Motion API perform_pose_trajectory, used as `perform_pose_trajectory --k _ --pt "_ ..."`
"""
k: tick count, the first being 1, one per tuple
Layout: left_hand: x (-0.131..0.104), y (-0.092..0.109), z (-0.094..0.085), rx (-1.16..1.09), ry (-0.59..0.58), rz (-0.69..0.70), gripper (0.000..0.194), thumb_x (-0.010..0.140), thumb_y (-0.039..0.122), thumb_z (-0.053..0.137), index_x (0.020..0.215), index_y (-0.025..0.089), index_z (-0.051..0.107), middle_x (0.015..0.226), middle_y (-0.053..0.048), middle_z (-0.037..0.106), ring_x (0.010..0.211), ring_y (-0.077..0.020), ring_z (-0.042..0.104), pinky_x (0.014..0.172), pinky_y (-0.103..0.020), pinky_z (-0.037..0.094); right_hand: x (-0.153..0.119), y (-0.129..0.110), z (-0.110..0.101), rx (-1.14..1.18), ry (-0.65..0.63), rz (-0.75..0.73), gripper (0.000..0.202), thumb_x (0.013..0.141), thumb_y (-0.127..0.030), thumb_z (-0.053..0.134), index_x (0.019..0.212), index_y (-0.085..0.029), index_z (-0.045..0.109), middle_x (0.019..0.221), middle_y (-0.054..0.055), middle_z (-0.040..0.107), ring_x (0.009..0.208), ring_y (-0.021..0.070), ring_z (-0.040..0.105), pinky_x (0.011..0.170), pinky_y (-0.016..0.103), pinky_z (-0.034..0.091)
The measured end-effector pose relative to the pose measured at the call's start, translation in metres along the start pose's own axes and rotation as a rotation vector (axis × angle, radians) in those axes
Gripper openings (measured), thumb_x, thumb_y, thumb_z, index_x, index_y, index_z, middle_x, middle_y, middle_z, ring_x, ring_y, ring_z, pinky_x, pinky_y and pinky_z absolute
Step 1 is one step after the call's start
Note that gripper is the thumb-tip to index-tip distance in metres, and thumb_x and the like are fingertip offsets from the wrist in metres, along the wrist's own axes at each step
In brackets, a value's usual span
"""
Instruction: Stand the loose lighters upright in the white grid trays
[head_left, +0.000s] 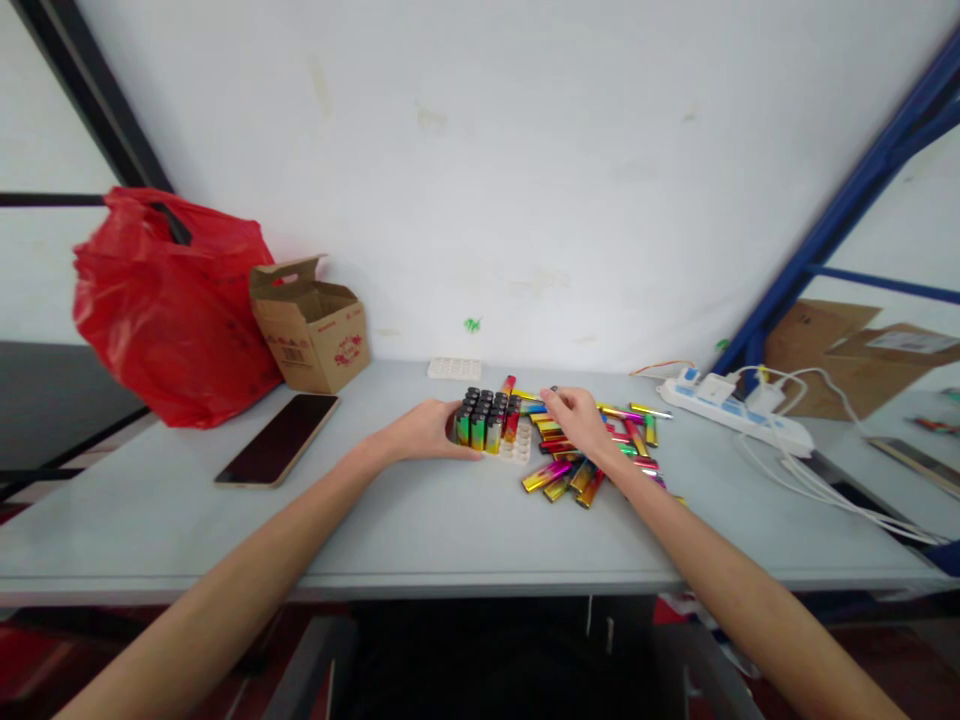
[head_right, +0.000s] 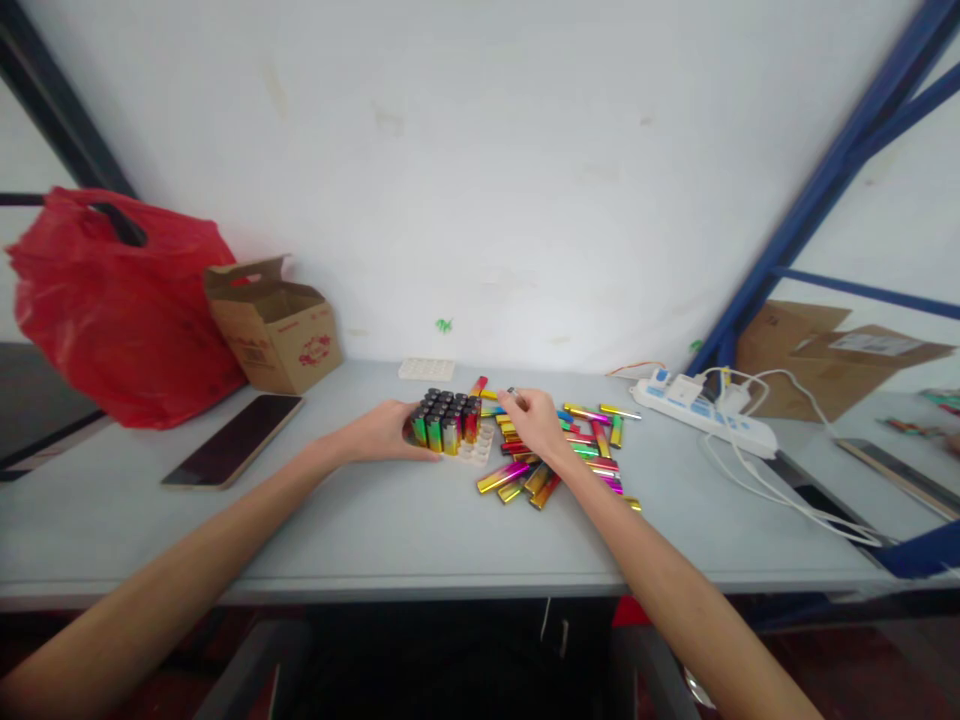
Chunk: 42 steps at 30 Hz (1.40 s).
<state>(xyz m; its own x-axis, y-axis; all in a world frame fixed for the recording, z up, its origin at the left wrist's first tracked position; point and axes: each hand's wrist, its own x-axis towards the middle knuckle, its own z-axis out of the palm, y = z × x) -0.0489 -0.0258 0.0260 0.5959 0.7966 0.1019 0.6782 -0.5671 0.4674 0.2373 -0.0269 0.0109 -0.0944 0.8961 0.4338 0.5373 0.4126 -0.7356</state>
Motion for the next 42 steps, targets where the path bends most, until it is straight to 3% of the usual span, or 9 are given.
perform_pose_trajectory --k 8,15,21,25,28,33,36,38,42 --pt "0.001 -0.002 0.005 0.017 0.029 -0.040 0.069 0.066 0.074 0.075 0.111 0.022 0.066 0.093 -0.005 0.076 0.079 -0.0260 0.069 0.068 -0.031 0.046 -0.006 -0.011 0.001 -0.043 -0.013 -0.072 0.047 0.093 -0.054 0.047 0.060 -0.024 0.032 0.055 -0.005 0.033 0.054 0.0120 0.032 0.055 0.028 0.026" --pt "0.001 0.001 0.003 0.028 0.012 -0.013 0.072 0.069 0.076 0.072 0.116 0.021 0.065 0.097 -0.006 0.076 0.084 -0.0270 0.071 0.070 -0.031 0.048 -0.010 -0.021 -0.004 -0.057 -0.047 -0.142 0.044 0.100 -0.054 0.046 0.070 -0.023 0.038 0.061 -0.006 0.034 0.058 0.0121 0.035 0.058 0.027 0.028" --pt "0.000 0.003 0.001 0.029 0.004 -0.027 0.073 0.068 0.076 0.072 0.116 0.022 0.065 0.099 -0.005 0.077 0.086 -0.0277 0.071 0.071 -0.031 0.049 -0.010 -0.016 0.000 -0.083 0.007 -0.084 0.047 0.096 -0.050 0.048 0.060 -0.023 0.033 0.054 -0.005 0.034 0.053 0.0114 0.032 0.055 0.029 0.024" --pt "0.000 0.004 0.001 0.009 0.009 -0.035 0.073 0.067 0.074 0.073 0.118 0.022 0.065 0.098 -0.005 0.077 0.084 -0.0271 0.071 0.071 -0.031 0.049 -0.011 -0.015 0.001 -0.085 0.012 -0.080 0.042 0.094 -0.045 0.048 0.061 -0.023 0.033 0.054 -0.005 0.036 0.053 0.0118 0.034 0.055 0.028 0.024" --pt "0.000 0.003 0.001 0.006 0.010 -0.034 0.073 0.067 0.073 0.074 0.117 0.022 0.065 0.095 -0.004 0.077 0.081 -0.0264 0.071 0.071 -0.031 0.049 -0.012 -0.019 -0.001 -0.083 0.008 -0.097 0.043 0.098 -0.050 0.047 0.067 -0.023 0.036 0.057 -0.006 0.036 0.055 0.0123 0.036 0.057 0.028 0.027" --pt "0.001 0.000 0.002 -0.004 0.025 -0.031 0.073 0.065 0.073 0.076 0.116 0.021 0.066 0.093 -0.004 0.077 0.078 -0.0249 0.069 0.068 -0.030 0.048 -0.013 -0.024 -0.006 -0.061 -0.116 -0.139 0.041 0.105 -0.055 0.035 0.081 -0.024 0.044 0.067 -0.003 0.051 0.058 0.0142 0.047 0.060 0.028 0.035" --pt "0.001 -0.002 0.003 -0.007 0.020 -0.020 0.075 0.066 0.074 0.075 0.118 0.021 0.065 0.096 -0.004 0.077 0.080 -0.0254 0.070 0.068 -0.031 0.048 -0.013 -0.025 -0.008 -0.159 -0.156 -0.284 0.043 0.106 -0.054 0.037 0.077 -0.023 0.045 0.077 0.001 0.056 0.070 0.0166 0.053 0.067 0.029 0.038" --pt "0.001 -0.001 0.003 -0.003 0.025 -0.016 0.075 0.066 0.074 0.075 0.119 0.021 0.065 0.097 -0.005 0.077 0.081 -0.0256 0.070 0.068 -0.031 0.049 -0.013 -0.027 -0.008 -0.229 -0.190 -0.326 0.046 0.105 -0.054 0.038 0.072 -0.023 0.044 0.072 0.001 0.055 0.068 0.0167 0.051 0.066 0.030 0.036" --pt "0.001 -0.001 0.003 -0.015 0.035 -0.014 0.076 0.065 0.073 0.077 0.119 0.021 0.066 0.096 -0.005 0.078 0.080 -0.0257 0.070 0.069 -0.031 0.049 -0.016 -0.029 -0.007 -0.190 -0.262 -0.203 0.047 0.104 -0.056 0.042 0.072 -0.023 0.047 0.061 -0.002 0.061 0.056 0.0149 0.053 0.060 0.029 0.036"
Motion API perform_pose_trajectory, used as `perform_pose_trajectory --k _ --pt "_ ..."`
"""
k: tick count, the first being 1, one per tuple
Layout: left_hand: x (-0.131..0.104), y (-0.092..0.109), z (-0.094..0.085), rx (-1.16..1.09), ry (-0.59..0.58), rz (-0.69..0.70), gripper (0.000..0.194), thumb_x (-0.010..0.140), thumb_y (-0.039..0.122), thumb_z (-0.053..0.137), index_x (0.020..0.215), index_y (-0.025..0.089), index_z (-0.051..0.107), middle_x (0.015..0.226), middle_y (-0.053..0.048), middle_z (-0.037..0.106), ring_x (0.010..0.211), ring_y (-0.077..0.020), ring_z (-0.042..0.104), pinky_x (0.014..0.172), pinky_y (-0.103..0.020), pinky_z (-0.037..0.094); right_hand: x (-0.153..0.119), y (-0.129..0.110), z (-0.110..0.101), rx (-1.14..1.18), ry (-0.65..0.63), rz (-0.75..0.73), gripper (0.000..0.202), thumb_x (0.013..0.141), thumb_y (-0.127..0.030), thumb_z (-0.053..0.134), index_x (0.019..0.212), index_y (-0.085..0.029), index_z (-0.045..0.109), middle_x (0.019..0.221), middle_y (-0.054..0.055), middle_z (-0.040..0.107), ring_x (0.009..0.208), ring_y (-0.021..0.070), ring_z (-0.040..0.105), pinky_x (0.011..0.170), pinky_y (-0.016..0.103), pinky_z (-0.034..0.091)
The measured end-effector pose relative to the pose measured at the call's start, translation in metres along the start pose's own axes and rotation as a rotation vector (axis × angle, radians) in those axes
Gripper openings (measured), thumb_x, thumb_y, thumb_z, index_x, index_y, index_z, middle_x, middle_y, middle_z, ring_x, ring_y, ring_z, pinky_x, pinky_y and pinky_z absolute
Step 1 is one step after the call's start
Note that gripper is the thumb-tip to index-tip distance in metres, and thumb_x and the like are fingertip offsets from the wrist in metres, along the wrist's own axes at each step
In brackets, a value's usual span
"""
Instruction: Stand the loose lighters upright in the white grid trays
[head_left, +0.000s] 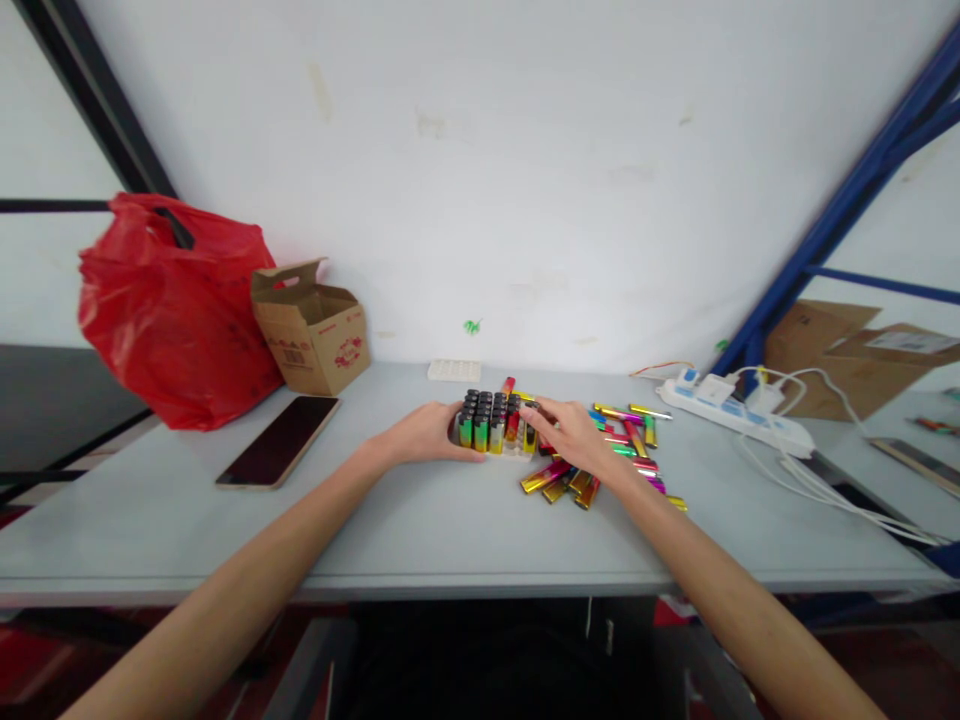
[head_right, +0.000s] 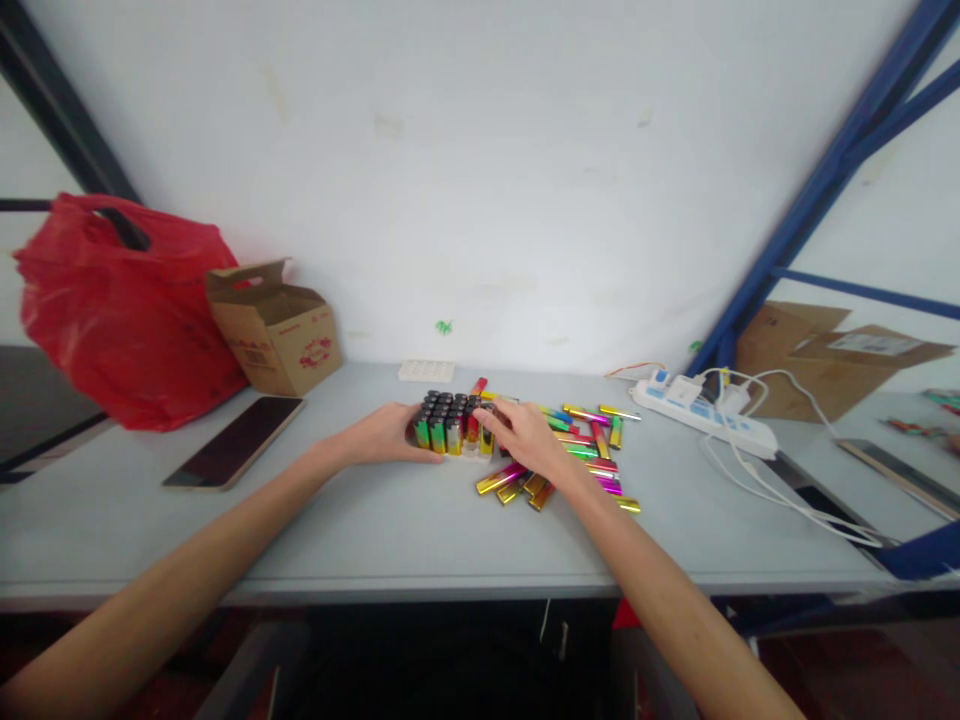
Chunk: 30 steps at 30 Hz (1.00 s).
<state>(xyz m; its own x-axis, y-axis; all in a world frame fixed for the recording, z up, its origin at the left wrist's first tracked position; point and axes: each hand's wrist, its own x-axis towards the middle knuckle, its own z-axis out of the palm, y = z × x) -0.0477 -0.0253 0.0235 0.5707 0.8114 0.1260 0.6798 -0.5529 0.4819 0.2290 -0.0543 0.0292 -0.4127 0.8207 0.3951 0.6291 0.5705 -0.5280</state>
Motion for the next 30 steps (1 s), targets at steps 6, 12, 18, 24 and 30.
perform_pose_trajectory --k 6,12,18,24,30 --pt "0.000 -0.001 0.000 -0.007 0.005 0.000 0.075 0.064 0.071 0.078 0.119 0.021 0.067 0.097 -0.006 0.078 0.083 -0.0268 0.071 0.072 -0.031 0.050 0.001 0.003 0.007 -0.027 -0.078 -0.070 0.038 0.104 -0.051 0.049 0.082 -0.022 0.059 0.072 0.001 0.074 0.060 0.0170 0.064 0.061 0.028 0.041" --pt "0.000 0.001 -0.001 -0.014 -0.006 -0.005 0.075 0.064 0.071 0.078 0.119 0.022 0.067 0.098 -0.005 0.078 0.086 -0.0278 0.071 0.073 -0.032 0.051 0.004 0.002 0.012 -0.349 -0.060 -0.141 0.045 0.102 -0.057 0.049 0.078 -0.021 0.061 0.077 0.006 0.070 0.067 0.0194 0.061 0.060 0.029 0.033" --pt "0.000 0.002 -0.004 -0.002 -0.042 -0.010 0.075 0.067 0.073 0.075 0.121 0.021 0.065 0.101 -0.005 0.078 0.085 -0.0262 0.071 0.073 -0.032 0.051 0.002 0.017 -0.013 -0.277 0.035 -0.139 0.047 0.110 -0.045 0.031 0.081 -0.021 0.060 0.075 0.003 0.065 0.072 0.0186 0.059 0.070 0.030 0.039" --pt "0.001 -0.003 -0.007 0.030 -0.043 0.011 0.066 0.067 0.074 0.076 0.105 0.021 0.066 0.095 -0.003 0.076 0.082 -0.0248 0.069 0.068 -0.031 0.050 0.004 0.062 -0.029 -0.324 0.145 -0.056 0.026 0.105 -0.035 0.046 0.099 -0.019 0.066 0.097 0.009 0.069 0.094 0.0234 0.063 0.089 0.035 0.046" --pt "0.001 -0.008 -0.015 0.040 -0.012 -0.018 0.062 0.061 0.071 0.079 0.095 0.020 0.069 0.088 -0.002 0.075 0.077 -0.0233 0.066 0.063 -0.030 0.047 0.020 0.085 -0.016 -0.415 0.028 -0.064 0.028 0.103 -0.029 0.049 0.117 -0.017 0.070 0.118 0.014 0.069 0.114 0.0267 0.061 0.104 0.041 0.044"
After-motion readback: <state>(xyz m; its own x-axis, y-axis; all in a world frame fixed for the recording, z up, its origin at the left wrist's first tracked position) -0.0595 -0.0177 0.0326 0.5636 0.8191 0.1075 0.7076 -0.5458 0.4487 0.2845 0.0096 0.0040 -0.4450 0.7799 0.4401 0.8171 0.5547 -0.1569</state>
